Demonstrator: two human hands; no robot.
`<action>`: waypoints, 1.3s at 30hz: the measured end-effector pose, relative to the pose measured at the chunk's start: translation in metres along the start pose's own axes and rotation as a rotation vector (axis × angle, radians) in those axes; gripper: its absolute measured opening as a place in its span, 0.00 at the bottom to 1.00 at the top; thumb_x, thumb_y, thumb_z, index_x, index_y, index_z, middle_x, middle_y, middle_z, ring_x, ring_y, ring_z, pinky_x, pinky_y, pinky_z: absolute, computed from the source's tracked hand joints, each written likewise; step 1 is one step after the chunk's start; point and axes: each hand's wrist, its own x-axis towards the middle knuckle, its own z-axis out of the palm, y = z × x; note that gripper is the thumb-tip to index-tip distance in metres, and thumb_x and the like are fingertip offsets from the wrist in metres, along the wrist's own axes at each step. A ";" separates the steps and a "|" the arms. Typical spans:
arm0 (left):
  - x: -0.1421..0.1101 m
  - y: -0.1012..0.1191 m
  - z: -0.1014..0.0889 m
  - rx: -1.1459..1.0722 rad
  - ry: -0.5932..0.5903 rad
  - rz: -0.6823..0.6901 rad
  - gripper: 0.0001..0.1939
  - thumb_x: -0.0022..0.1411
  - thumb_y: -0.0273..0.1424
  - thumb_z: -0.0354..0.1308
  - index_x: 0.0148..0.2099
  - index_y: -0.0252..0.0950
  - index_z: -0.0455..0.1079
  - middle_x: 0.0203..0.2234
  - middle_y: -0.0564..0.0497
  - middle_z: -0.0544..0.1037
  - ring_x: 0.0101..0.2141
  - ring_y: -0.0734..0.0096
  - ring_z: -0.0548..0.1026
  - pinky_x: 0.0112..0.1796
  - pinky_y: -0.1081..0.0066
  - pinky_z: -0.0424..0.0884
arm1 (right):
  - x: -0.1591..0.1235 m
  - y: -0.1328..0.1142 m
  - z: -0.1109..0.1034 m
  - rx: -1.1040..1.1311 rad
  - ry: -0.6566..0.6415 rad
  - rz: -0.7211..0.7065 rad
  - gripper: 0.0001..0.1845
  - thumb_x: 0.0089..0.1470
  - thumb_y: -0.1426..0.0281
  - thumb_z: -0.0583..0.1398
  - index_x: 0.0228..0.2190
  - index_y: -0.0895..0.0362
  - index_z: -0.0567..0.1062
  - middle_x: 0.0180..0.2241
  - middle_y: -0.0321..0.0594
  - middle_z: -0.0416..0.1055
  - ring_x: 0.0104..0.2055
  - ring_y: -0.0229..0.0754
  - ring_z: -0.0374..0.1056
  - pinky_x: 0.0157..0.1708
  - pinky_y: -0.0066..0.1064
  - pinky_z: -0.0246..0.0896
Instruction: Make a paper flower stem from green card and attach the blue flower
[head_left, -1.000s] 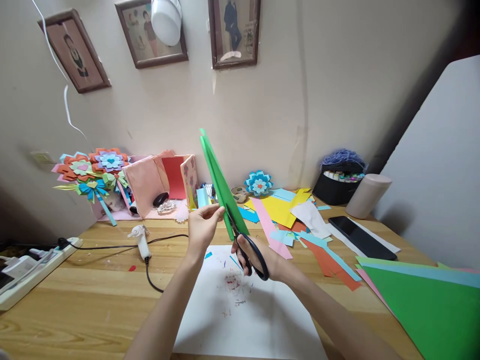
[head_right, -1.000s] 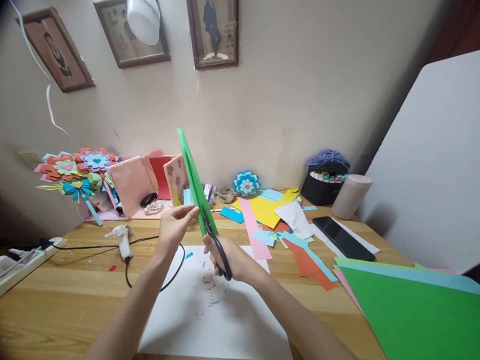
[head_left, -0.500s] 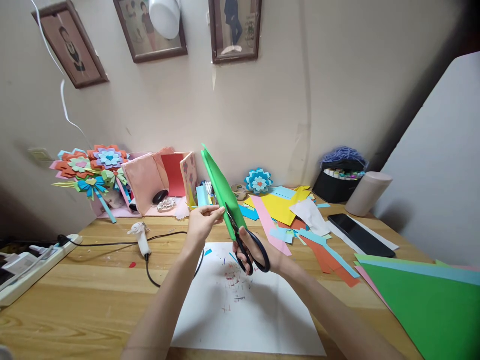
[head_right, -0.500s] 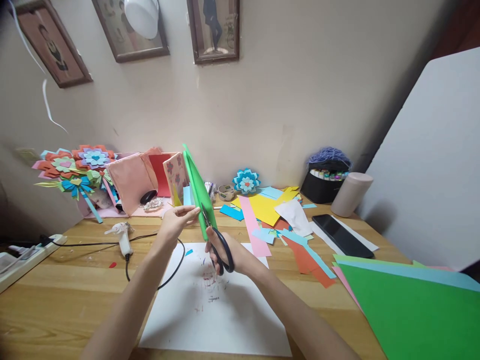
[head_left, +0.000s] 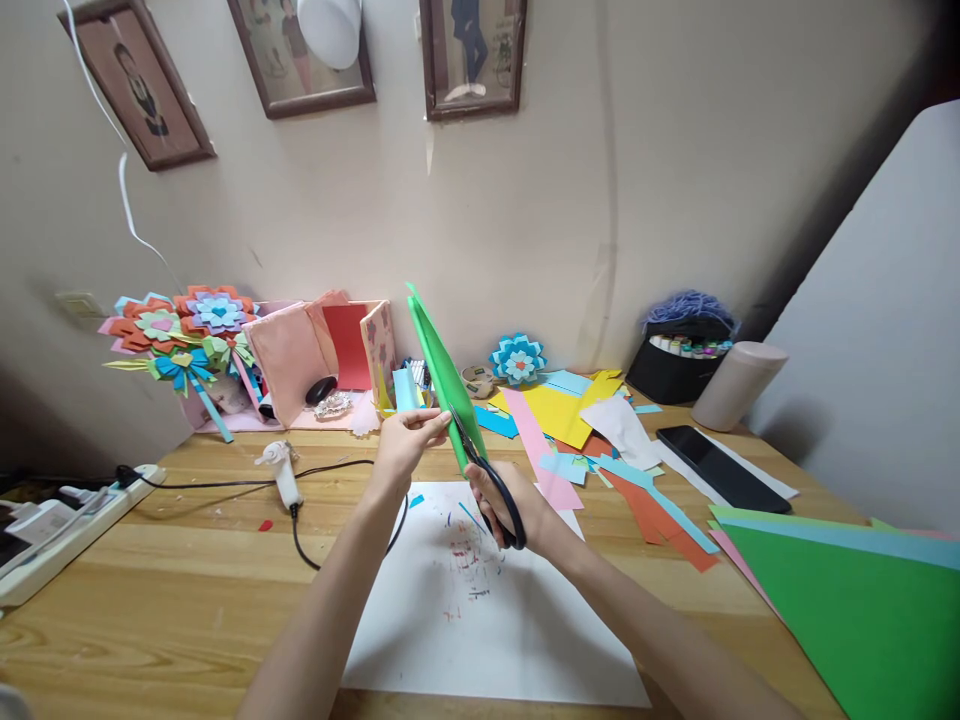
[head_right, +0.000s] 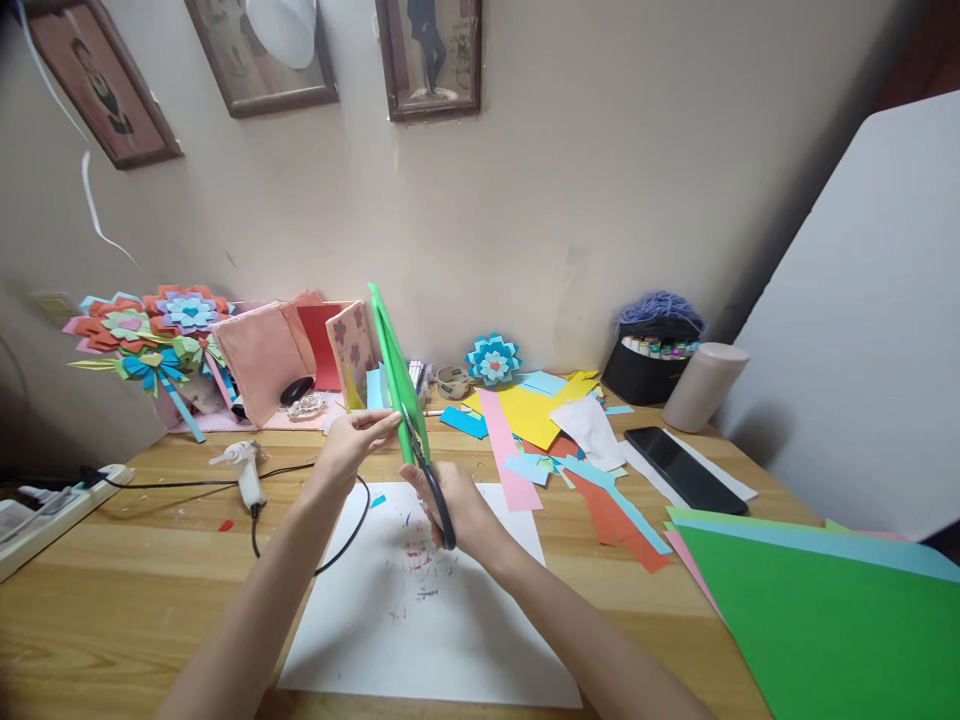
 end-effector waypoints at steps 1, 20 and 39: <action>0.001 -0.001 0.000 0.007 -0.010 0.003 0.22 0.31 0.39 0.69 0.29 0.28 0.74 0.22 0.47 0.77 0.25 0.71 0.74 0.35 0.68 0.71 | 0.000 0.001 0.001 0.005 -0.003 -0.001 0.32 0.41 0.39 0.47 0.21 0.56 0.59 0.11 0.26 0.52 0.07 0.32 0.54 0.05 0.22 0.47; 0.006 -0.001 -0.006 0.229 -0.153 0.093 0.16 0.39 0.41 0.63 0.25 0.32 0.72 0.18 0.51 0.73 0.24 0.69 0.71 0.30 0.69 0.69 | -0.011 -0.019 0.000 0.092 -0.088 0.064 0.35 0.38 0.35 0.43 0.22 0.57 0.59 0.11 0.27 0.54 0.09 0.31 0.55 0.08 0.22 0.51; -0.002 0.014 -0.049 1.172 -0.386 0.305 0.08 0.56 0.36 0.45 0.33 0.39 0.62 0.27 0.51 0.71 0.27 0.67 0.68 0.26 0.72 0.57 | 0.000 -0.019 -0.141 -0.227 0.711 -0.462 0.19 0.40 0.53 0.61 0.24 0.55 0.63 0.34 0.46 0.71 0.36 0.44 0.68 0.36 0.37 0.64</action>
